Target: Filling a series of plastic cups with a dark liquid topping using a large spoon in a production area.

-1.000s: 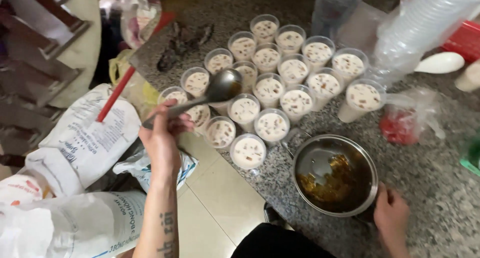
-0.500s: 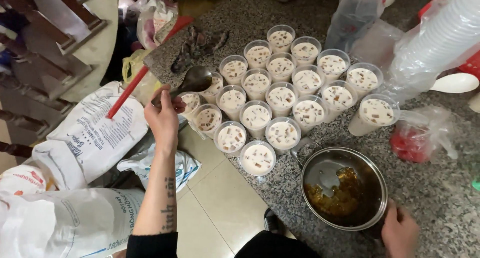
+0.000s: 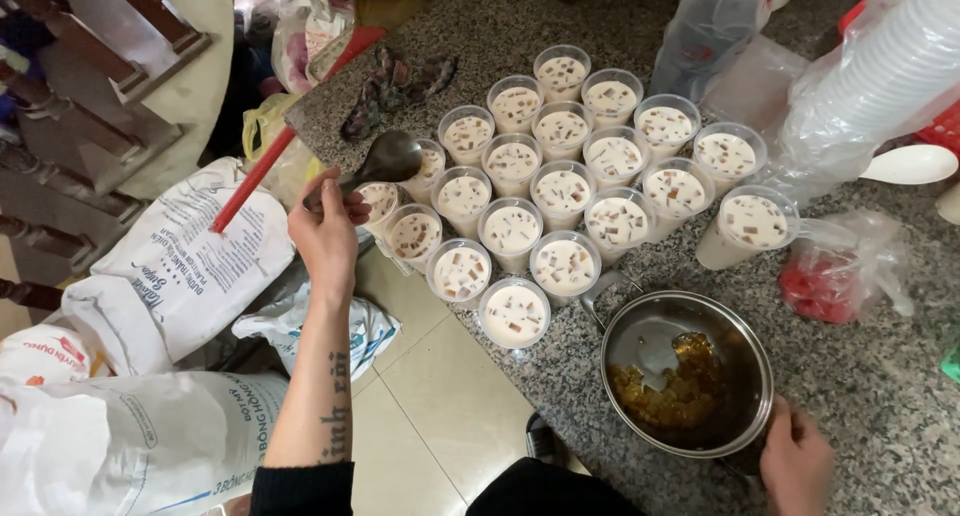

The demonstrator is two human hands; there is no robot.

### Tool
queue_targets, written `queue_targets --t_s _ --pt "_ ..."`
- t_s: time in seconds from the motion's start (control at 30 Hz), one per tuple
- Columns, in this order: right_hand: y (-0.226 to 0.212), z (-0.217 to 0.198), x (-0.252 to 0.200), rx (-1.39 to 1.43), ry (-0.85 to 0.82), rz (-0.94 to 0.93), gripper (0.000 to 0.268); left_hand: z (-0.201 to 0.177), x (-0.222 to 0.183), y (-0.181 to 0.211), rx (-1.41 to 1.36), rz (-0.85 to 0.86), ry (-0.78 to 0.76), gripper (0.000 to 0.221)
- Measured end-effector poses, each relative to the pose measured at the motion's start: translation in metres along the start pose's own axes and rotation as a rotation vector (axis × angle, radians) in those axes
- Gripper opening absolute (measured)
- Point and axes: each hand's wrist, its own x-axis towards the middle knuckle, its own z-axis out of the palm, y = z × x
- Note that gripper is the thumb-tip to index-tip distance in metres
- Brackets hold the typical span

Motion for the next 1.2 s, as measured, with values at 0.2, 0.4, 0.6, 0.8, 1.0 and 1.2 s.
queue_targets --t_s 0.2,0.4,0.6,0.8,1.0,1.2 --pt "-0.004 -0.001 -0.005 0.017 -0.006 0.008 0.052 -0.004 0.002 0.003 -0.058 -0.09 0.045 0.034" --pt "0.018 0.007 0.016 -0.062 0.032 -0.094 0.056 -0.026 -0.005 0.011 -0.159 -0.125 0.113 0.035" --pt "0.011 0.006 0.012 -0.055 0.041 -0.021 0.058 -0.046 -0.016 0.003 -0.049 0.046 0.142 0.032" --pt "0.015 0.005 0.01 0.004 0.051 -0.066 0.049 -0.049 -0.035 0.006 0.165 0.22 0.033 0.034" --pt "0.02 0.007 0.016 0.051 0.024 -0.037 0.058 -0.048 -0.042 0.008 0.517 0.528 0.025 0.034" --pt "0.025 0.006 0.014 0.008 0.011 -0.105 0.066 -0.037 -0.056 0.028 0.545 0.774 0.011 0.026"
